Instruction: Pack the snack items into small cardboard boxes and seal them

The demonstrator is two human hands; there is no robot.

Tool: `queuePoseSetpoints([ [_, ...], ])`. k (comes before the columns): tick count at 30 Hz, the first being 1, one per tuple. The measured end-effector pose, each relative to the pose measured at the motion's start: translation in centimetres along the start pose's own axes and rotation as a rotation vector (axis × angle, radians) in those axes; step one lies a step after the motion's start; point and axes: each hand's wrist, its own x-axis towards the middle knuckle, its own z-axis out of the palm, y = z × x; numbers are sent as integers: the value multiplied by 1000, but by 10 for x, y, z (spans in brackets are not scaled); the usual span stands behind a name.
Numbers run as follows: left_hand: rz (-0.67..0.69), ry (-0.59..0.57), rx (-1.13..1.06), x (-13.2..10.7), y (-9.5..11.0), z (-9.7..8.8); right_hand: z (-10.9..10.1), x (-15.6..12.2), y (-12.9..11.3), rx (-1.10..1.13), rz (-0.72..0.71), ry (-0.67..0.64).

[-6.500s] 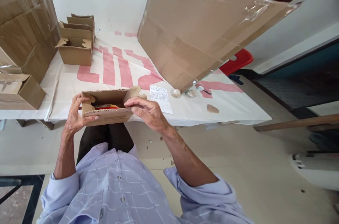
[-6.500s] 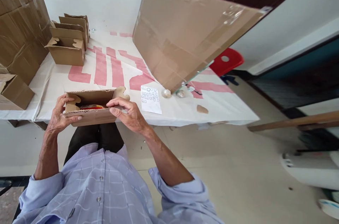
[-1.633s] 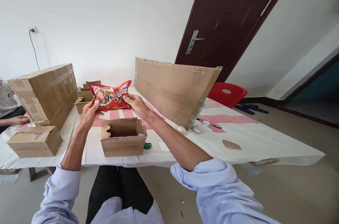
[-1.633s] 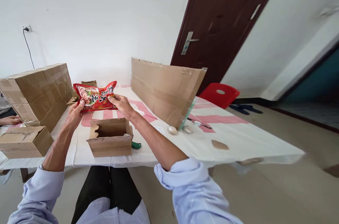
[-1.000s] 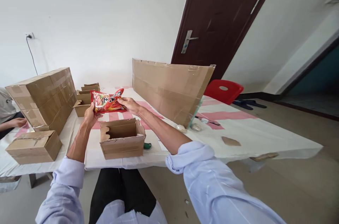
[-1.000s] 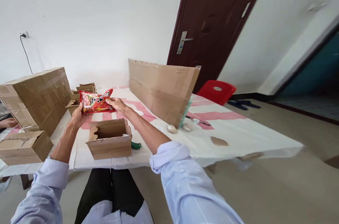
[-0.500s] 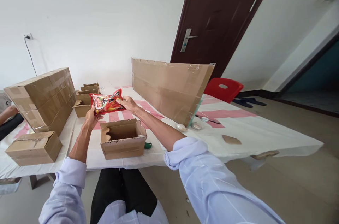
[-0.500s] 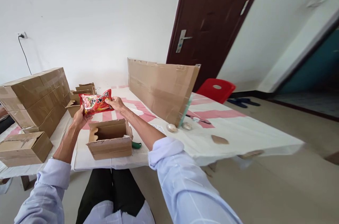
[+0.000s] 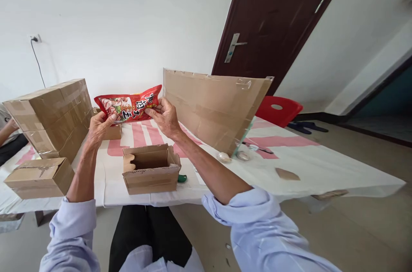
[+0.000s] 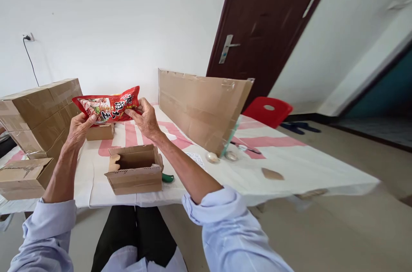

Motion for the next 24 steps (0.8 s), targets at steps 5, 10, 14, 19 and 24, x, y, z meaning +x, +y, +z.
queuePoseSetpoints([
  [5,20,-42,-10,-11,11,-1,-5,-6,-1,-31,19,-13],
  [10,-23,4,-3,2,9,-8,-9,13,8,-61,-12,-33],
  [14,-13,69,26,18,-16,-25,-14,21,19,-94,-14,-101],
  [19,-153,170,24,4,-79,-68,-63,-11,27,-367,206,-287],
  [24,-484,288,93,-33,-148,-98,-120,-62,41,-552,564,-447],
])
